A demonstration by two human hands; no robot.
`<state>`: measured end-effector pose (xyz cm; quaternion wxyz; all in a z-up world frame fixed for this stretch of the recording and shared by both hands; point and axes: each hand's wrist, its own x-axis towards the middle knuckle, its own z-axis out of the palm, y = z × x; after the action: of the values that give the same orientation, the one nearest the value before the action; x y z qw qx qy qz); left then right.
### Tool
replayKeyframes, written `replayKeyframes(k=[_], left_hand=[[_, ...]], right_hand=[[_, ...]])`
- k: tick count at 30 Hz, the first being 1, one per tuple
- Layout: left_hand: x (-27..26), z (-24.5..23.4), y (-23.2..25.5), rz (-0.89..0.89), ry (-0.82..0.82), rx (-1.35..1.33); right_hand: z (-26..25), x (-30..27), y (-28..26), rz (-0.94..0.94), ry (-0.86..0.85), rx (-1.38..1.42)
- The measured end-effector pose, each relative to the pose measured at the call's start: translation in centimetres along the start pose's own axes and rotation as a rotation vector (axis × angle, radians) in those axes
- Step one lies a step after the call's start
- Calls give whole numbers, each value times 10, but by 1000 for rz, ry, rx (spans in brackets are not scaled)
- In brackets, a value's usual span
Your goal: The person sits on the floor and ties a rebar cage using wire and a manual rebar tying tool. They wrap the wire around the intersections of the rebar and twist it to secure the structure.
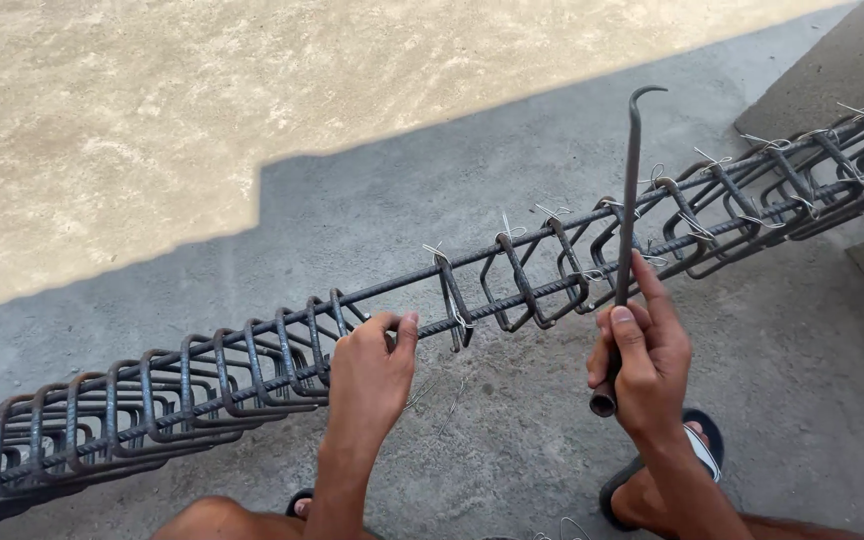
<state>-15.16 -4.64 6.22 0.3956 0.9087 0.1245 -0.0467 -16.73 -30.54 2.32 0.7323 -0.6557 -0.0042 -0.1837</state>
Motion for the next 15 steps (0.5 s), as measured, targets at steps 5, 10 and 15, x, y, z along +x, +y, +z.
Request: replayKeyframes(k=[5,10,15], left_hand=[[-17,29,-37,-50,-285,379],[-45,39,-32,33,-502,612],[-38,11,4,117,-392,618]], right_hand=[[-51,-16,-12,39,85,52],[-77,-44,-73,188,57,1],[-112,-66,-134,281,94,-112]])
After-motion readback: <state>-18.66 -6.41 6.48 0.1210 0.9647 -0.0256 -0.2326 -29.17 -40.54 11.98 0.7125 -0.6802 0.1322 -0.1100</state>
